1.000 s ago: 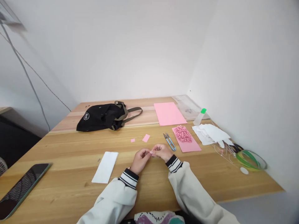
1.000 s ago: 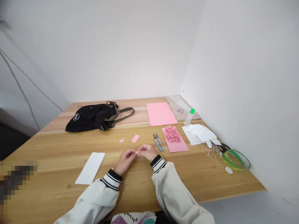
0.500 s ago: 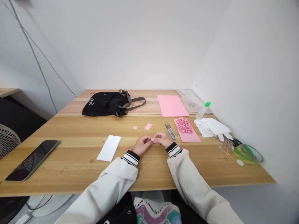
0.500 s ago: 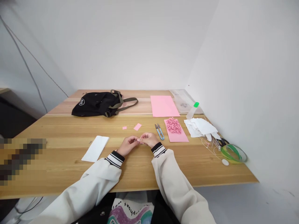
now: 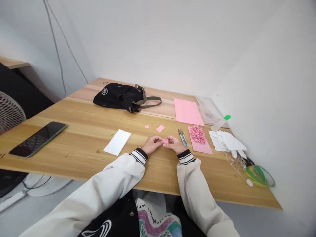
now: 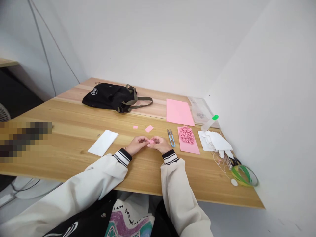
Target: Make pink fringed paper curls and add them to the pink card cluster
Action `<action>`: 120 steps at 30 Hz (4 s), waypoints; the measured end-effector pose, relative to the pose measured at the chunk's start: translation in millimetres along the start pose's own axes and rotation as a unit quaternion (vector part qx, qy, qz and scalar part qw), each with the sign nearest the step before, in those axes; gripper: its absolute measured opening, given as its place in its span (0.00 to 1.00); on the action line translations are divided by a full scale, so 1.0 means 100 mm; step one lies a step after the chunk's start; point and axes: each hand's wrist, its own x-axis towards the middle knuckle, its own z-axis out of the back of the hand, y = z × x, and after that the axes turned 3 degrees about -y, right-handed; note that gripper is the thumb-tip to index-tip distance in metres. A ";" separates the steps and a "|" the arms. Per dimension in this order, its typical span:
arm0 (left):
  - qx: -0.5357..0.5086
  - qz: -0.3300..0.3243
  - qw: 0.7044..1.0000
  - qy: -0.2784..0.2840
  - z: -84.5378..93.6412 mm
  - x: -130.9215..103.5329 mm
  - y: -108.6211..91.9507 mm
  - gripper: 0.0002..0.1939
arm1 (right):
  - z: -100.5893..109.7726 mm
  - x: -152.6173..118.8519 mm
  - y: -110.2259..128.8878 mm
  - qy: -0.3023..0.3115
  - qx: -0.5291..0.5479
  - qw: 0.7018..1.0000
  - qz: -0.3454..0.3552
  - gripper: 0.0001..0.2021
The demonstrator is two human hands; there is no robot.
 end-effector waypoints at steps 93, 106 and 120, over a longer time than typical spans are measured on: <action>-0.064 0.098 0.991 -0.060 -0.11 -0.10 -0.17 0.11 | -0.07 -0.11 0.11 -0.125 0.064 0.990 -0.019 0.14; -0.054 0.070 0.996 -0.021 0.11 0.23 -0.08 0.10 | -0.11 0.21 0.05 -0.125 0.077 0.988 -0.040 0.12; -0.006 0.025 0.999 -0.032 0.23 0.22 -0.07 0.08 | -0.17 0.33 -0.04 -0.014 0.088 0.996 -0.010 0.13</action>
